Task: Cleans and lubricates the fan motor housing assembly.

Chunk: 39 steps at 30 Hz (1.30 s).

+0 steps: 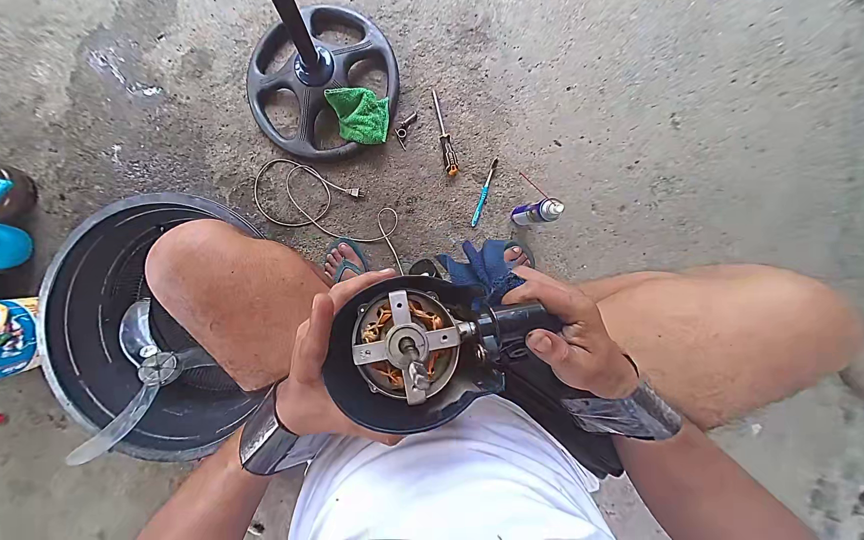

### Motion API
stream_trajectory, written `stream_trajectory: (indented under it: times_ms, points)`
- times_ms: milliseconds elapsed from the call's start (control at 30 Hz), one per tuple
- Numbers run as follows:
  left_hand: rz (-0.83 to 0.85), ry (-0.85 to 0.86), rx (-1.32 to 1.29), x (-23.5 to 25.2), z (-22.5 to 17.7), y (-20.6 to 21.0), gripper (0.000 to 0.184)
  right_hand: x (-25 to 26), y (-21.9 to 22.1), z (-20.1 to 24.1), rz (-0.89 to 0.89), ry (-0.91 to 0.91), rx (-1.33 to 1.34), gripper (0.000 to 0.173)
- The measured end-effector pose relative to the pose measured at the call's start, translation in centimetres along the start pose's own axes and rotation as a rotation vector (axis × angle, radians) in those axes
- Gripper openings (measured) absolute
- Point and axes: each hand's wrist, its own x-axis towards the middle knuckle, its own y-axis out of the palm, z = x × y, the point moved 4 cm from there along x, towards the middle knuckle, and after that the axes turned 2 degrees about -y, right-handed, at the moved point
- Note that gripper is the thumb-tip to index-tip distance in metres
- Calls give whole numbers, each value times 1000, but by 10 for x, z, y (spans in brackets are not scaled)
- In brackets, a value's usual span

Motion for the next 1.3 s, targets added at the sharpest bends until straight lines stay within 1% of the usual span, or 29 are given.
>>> stream_trajectory:
  times_ms: [100, 233, 333, 433, 467, 500, 567, 600, 633, 667, 700, 733, 767, 800, 867, 933, 1000, 1067, 1167, 1233, 1300]
  points:
    - [7, 20, 28, 0, 5, 3, 119, -1, 2, 0, -30, -24, -11, 52]
    - [-8, 34, 29, 3, 7, 6, 118, 0, 1, 3, -67, -46, 6, 52]
    - [-20, 49, 21, 3, 9, 6, 123, 0, 2, 1, -83, -32, 39, 50]
    - [-30, 25, -29, 1, 11, 5, 126, 2, 5, -1, -76, 9, 98, 47]
    - [-47, 14, -65, 0, 11, 4, 128, 2, 4, -2, -62, 39, 127, 48]
    - [-59, 0, -91, -2, 9, 2, 129, 0, 1, -2, -55, 77, 136, 54]
    - [-29, -59, -96, -9, 4, -5, 131, -6, -17, 0, -127, 140, 138, 68]
    - [-7, -99, -98, -13, 2, -8, 131, -8, -31, 6, -209, 165, 168, 67]
    - [13, -135, -116, -16, 0, -11, 131, -7, -45, 16, -295, 159, 208, 57]
    - [31, -174, -157, -19, 0, -13, 131, -4, -56, 30, -334, 107, 215, 46]
    - [49, -203, -182, -22, 1, -13, 130, 0, -63, 46, -299, 47, 176, 46]
    - [62, -222, -191, -24, 3, -13, 130, 7, -64, 64, -192, -8, 90, 50]
    - [75, -235, -196, -25, 6, -12, 130, 15, -58, 78, -51, -65, -8, 50]
    - [88, -242, -197, -25, 9, -11, 130, 23, -48, 87, 109, -138, -63, 44]
    - [108, -241, -210, -24, 14, -9, 131, 37, -21, 90, 413, -241, -152, 36]
    - [131, -241, -236, -23, 14, -7, 132, 45, 4, 83, 692, -228, -281, 39]
    - [150, -257, -234, -23, 13, -7, 133, 52, 18, 78, 880, -221, -411, 39]
    - [151, -268, -221, -24, 15, -7, 134, 59, 25, 80, 973, -259, -553, 37]
    - [147, -279, -168, -24, 19, -6, 135, 65, 36, 87, 1087, -360, -687, 23]
    - [156, -275, -157, -22, 20, -5, 136, 68, 40, 90, 1150, -449, -671, 19]
    - [171, -277, -181, -22, 20, -5, 137, 69, 38, 89, 1138, -508, -576, 21]
